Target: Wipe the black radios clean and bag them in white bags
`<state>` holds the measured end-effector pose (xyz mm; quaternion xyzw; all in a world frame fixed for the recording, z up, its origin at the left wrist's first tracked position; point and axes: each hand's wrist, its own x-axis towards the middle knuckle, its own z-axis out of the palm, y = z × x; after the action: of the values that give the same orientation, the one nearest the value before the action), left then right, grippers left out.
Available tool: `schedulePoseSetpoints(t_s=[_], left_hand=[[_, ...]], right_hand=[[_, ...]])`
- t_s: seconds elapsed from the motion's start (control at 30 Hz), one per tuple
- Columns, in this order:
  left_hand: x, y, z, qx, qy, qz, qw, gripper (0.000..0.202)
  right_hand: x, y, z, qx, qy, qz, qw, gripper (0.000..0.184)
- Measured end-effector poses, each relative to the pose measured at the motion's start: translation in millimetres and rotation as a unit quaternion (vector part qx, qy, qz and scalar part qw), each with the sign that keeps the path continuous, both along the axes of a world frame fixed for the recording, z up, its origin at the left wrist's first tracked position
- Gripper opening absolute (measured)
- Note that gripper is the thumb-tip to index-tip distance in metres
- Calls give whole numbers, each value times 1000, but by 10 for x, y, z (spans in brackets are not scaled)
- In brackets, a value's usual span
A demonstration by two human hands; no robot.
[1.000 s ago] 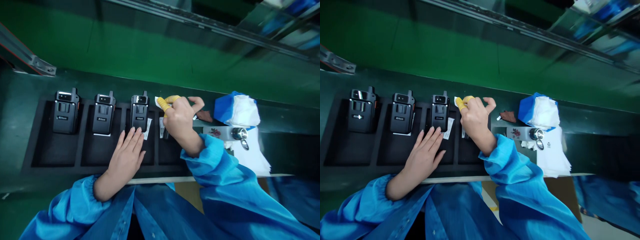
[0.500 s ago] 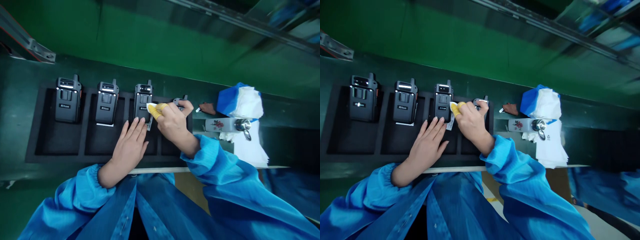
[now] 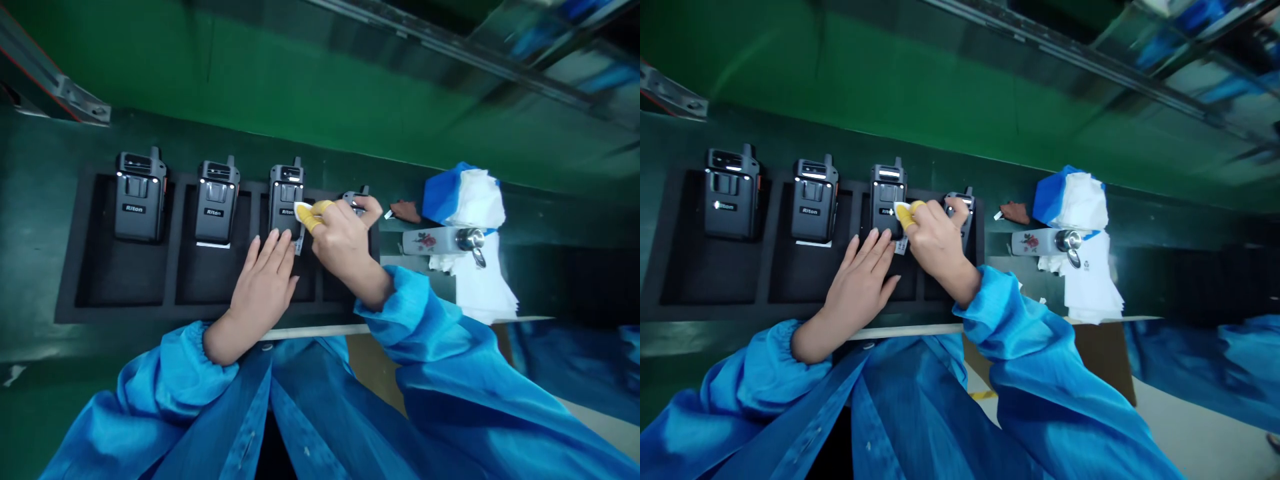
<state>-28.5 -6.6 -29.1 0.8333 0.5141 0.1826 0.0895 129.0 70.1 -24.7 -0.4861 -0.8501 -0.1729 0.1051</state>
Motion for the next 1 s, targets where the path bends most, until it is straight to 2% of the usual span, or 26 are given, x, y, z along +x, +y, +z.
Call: schedulePoseSetpoints(t_s=[0.1, 0.2, 0.3, 0.4, 0.5, 0.6, 0.7, 0.8, 0.9, 1.0], left_hand=[[-24, -19, -3, -5, -36, 0, 999, 43], [-181, -70, 27, 22, -77, 22, 997, 39], [-452, -130, 47, 65, -75, 75, 992, 38], [-681, -165, 14, 73, -46, 126, 988, 40], [-754, -169, -40, 58, -28, 141, 988, 42], [-724, -162, -61, 68, -16, 143, 987, 39], [-695, -167, -55, 77, -4, 137, 988, 38], [-694, -178, -58, 65, -13, 143, 987, 43], [-698, -183, -68, 55, -28, 144, 988, 50], [-699, -180, -69, 64, -25, 143, 987, 48]], right_hand=[[107, 41, 82, 29, 19, -33, 999, 31], [20, 140, 186, 29, 56, -35, 997, 31], [-245, 293, 249, -2, 77, -4, 997, 35], [-611, 469, 232, -36, 83, 33, 995, 38], [-967, 611, 174, -62, 63, 63, 994, 37], [-1180, 670, 140, -93, 21, 85, 992, 35], [-1173, 666, 152, -117, 2, 122, 986, 38], [-985, 669, 172, -127, 1, 144, 981, 42], [-771, 705, 167, -101, 11, 124, 987, 43], [-732, 728, 147, -51, 30, 89, 994, 41]])
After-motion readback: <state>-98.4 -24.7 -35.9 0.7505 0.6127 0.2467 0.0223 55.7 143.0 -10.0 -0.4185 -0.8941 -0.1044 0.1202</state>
